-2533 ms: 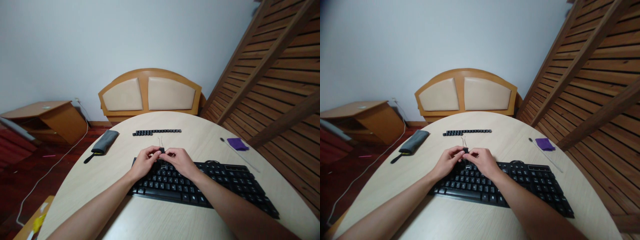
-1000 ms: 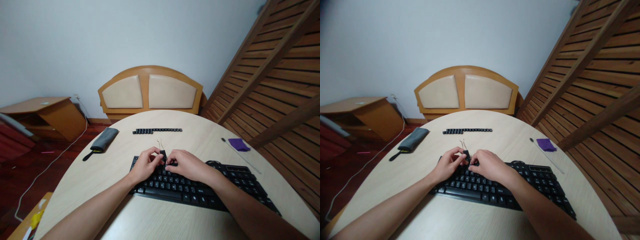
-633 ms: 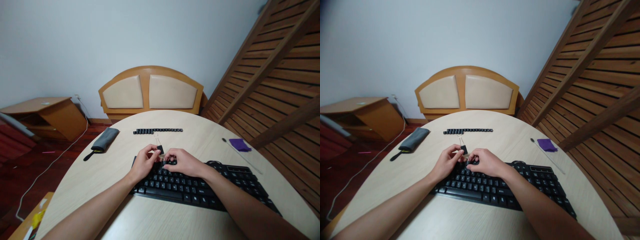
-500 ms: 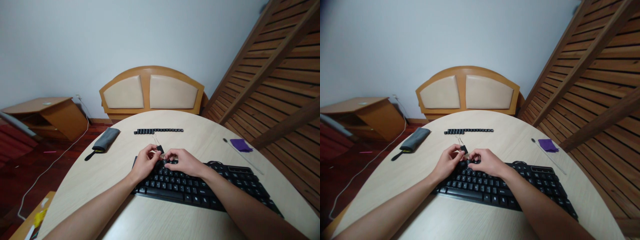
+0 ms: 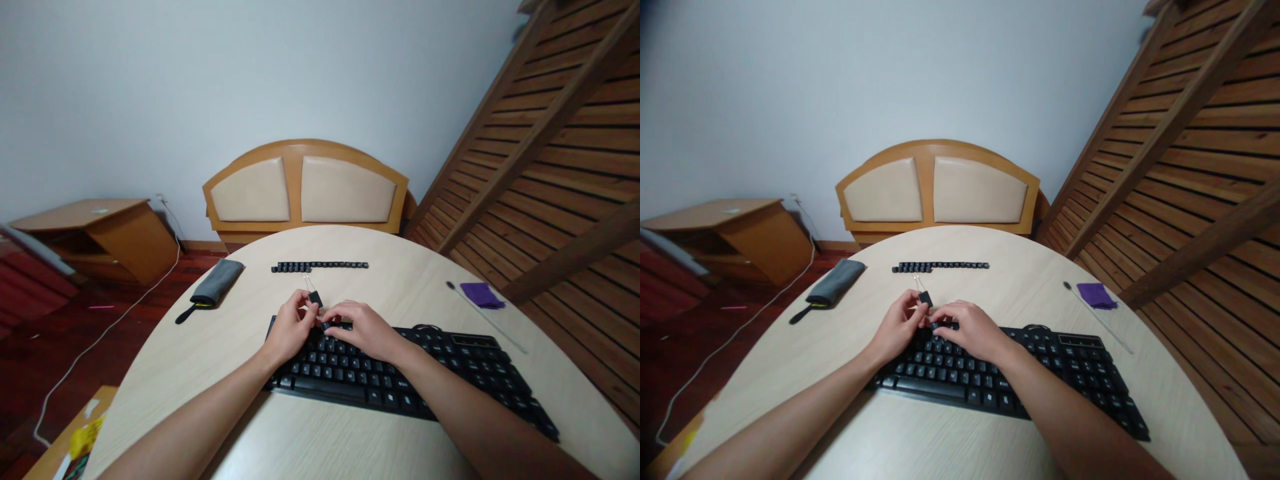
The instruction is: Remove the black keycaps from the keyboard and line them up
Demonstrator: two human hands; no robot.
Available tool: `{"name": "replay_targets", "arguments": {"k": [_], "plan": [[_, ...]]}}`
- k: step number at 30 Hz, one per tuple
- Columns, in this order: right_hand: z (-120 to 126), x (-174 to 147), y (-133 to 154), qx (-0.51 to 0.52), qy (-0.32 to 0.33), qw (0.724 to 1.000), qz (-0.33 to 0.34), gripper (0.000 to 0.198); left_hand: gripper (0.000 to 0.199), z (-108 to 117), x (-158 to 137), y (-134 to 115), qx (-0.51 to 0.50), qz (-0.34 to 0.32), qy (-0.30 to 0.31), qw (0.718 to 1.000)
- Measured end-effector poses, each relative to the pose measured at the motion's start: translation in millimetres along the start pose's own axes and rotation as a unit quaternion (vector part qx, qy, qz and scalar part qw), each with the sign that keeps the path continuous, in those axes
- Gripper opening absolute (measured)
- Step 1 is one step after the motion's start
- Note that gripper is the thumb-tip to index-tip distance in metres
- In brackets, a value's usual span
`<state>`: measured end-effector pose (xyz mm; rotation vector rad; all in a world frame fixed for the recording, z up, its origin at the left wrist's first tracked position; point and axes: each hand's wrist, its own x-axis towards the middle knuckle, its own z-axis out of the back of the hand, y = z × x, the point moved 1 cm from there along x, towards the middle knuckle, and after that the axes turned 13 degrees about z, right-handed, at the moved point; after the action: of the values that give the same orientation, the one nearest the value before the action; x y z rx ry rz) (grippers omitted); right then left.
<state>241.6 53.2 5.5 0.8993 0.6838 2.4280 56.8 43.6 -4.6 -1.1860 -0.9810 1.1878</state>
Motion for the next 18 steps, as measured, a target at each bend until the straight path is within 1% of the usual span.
{"name": "replay_targets", "arguments": {"k": [5, 8, 10, 14, 16, 18], "plan": [[-8, 12, 0, -0.035, -0.011, 0.999, 0.037, 0.014, 0.025, 16, 4, 4, 0.014, -0.003, -0.008, 1.0], [-11, 19, -1, -0.031, -0.019, 0.998, 0.052, 0.014, 0.026, 24, 5, 4, 0.021, -0.004, -0.015, 1.0], [-12, 23, -2, -0.005, -0.016, 0.999, 0.05, 0.013, 0.026, 26, 3, 2, 0.026, -0.012, -0.019, 0.999], [-13, 25, -6, 0.055, -0.01, 0.998, 0.026, 0.014, 0.023, 25, -1, 1, 0.055, -0.038, -0.025, 0.997], [-13, 26, -7, 0.057, -0.006, 0.998, 0.017, 0.014, 0.023, 25, -1, 2, 0.062, -0.04, -0.025, 0.997], [-13, 26, -6, 0.03, 0.002, 0.999, 0.017, 0.014, 0.023, 25, 0, 3, 0.058, -0.034, -0.023, 0.997]]}}
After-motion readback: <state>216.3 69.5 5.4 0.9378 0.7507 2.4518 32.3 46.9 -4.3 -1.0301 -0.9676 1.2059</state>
